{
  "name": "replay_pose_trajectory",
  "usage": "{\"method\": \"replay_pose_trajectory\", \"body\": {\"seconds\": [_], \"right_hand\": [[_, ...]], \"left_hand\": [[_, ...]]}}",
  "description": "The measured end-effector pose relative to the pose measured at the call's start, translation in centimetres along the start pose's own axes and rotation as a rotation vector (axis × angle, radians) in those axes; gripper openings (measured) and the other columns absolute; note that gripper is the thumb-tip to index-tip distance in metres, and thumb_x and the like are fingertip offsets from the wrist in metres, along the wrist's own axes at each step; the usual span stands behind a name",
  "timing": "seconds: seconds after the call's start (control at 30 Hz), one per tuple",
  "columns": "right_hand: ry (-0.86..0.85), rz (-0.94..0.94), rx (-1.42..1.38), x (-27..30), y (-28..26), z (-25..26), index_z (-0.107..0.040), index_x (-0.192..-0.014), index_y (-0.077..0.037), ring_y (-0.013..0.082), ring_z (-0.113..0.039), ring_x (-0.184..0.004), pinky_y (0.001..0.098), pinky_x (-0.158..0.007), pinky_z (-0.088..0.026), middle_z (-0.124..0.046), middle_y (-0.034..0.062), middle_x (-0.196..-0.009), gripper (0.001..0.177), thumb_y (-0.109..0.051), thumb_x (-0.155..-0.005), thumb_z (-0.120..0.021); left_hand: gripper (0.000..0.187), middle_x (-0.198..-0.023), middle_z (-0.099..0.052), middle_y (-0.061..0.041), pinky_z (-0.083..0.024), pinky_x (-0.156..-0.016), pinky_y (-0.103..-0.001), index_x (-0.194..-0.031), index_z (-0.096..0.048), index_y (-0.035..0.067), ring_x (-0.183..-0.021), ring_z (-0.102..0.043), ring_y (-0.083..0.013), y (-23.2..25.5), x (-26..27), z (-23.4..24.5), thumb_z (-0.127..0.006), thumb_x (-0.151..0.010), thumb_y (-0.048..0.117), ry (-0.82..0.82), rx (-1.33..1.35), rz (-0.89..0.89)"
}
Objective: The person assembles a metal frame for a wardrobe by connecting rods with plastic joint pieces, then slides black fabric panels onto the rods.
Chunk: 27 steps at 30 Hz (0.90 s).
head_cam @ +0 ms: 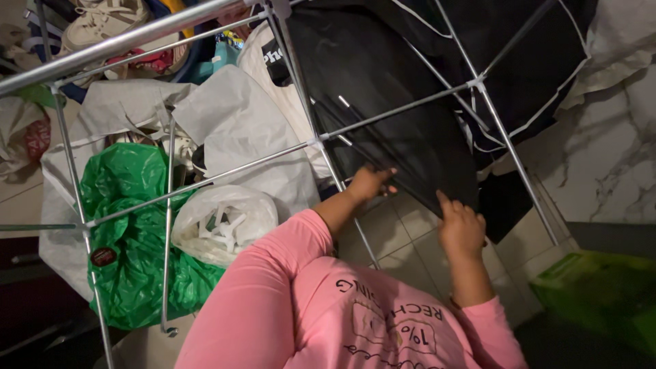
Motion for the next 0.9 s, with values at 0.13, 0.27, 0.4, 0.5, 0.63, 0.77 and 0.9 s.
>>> {"method": "replay_pose_trajectory", "body": {"seconds": [0.13, 0.27, 0.4, 0.5, 0.63, 0.77, 0.9], "right_hand": [[-0.005, 0.020, -0.090, 1.6, 2.0, 0.4, -0.062, -0.140, -0.023, 0.0302, -0.066, -0.101, 0.0472, -0.085, -0.050, -0.067, 0.0071, -0.101, 0.064, -0.012, -0.078, -0.075], [-0.038, 0.003, -0.095, 3.9, 5.3, 1.6, -0.061, -0.140, -0.023, 0.0318, -0.065, -0.100, 0.0481, -0.088, -0.050, -0.066, 0.0089, -0.101, 0.063, -0.010, -0.079, -0.074], [-0.122, -0.047, -0.020, 5.7, 8.4, 3.5, -0.063, -0.138, -0.026, 0.0326, -0.065, -0.097, 0.0487, -0.085, -0.052, -0.065, 0.0091, -0.099, 0.061, -0.009, -0.080, -0.073], [-0.125, -0.060, -0.030, 7.4, 11.1, 5.0, -0.063, -0.139, -0.026, 0.0332, -0.065, -0.099, 0.0483, -0.087, -0.053, -0.065, 0.0097, -0.101, 0.062, -0.007, -0.080, -0.072], [-0.085, -0.030, -0.015, 10.3, 17.1, 3.5, -0.064, -0.142, -0.026, 0.0329, -0.066, -0.105, 0.0473, -0.098, -0.054, -0.068, 0.0107, -0.112, 0.067, -0.002, -0.079, -0.071], [-0.028, -0.046, -0.182, 12.3, 25.3, 2.7, -0.059, -0.141, -0.011, 0.0406, -0.062, -0.116, 0.0500, -0.101, -0.051, -0.065, 0.0217, -0.127, 0.066, -0.007, -0.076, -0.072], [-0.135, -0.152, -0.066, 13.9, 28.5, 3.1, -0.062, -0.146, -0.011, 0.0390, -0.064, -0.110, 0.0456, -0.096, -0.053, -0.066, 0.0212, -0.114, 0.060, -0.006, -0.086, -0.066]], "left_hand": [[0.045, -0.098, -0.072, -0.013, -0.054, -0.050, -0.035, -0.120, -0.054, -0.003, -0.065, -0.074, -0.0255, 0.0, 2.3, -2.9, -0.074, -0.089, 0.022, -0.126, 0.012, 0.056], [0.052, -0.100, -0.076, -0.014, -0.057, -0.054, -0.033, -0.120, -0.056, -0.005, -0.066, -0.073, -0.0233, 1.1, 5.5, -4.9, -0.077, -0.089, 0.032, -0.250, -0.203, 0.084], [0.061, -0.099, -0.071, -0.020, -0.058, -0.058, -0.031, -0.127, -0.060, -0.008, -0.073, -0.075, -0.0216, 2.6, 7.8, -4.1, -0.080, -0.091, 0.037, -0.233, -0.386, 0.108], [0.068, -0.117, -0.070, -0.008, -0.057, -0.061, -0.029, -0.136, -0.056, -0.002, -0.077, -0.073, -0.0171, 4.1, 9.4, -5.4, -0.080, -0.085, 0.036, -0.395, -0.423, -0.007], [0.071, -0.120, -0.069, -0.012, -0.056, -0.062, -0.028, -0.142, -0.051, 0.002, -0.080, -0.072, -0.0153, 3.9, 10.0, -5.0, -0.079, -0.085, 0.035, -0.432, -0.458, 0.034], [0.069, -0.121, -0.070, -0.011, -0.056, -0.062, -0.027, -0.142, -0.052, 0.003, -0.078, -0.071, -0.0144, 2.7, 9.5, -4.9, -0.078, -0.086, 0.035, -0.476, -0.400, 0.064], [0.066, -0.120, -0.070, -0.007, -0.056, -0.061, -0.027, -0.140, -0.055, 0.005, -0.075, -0.071, -0.0141, 2.5, 9.4, -4.6, -0.079, -0.086, 0.035, -0.462, -0.380, 0.084]]}}
Point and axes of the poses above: each hand's wrist, its own x-axis away from the middle knuckle, its own z-axis out of the back of the hand, y = z × x, the point moved 10 cm from there along -x, towards the middle knuckle
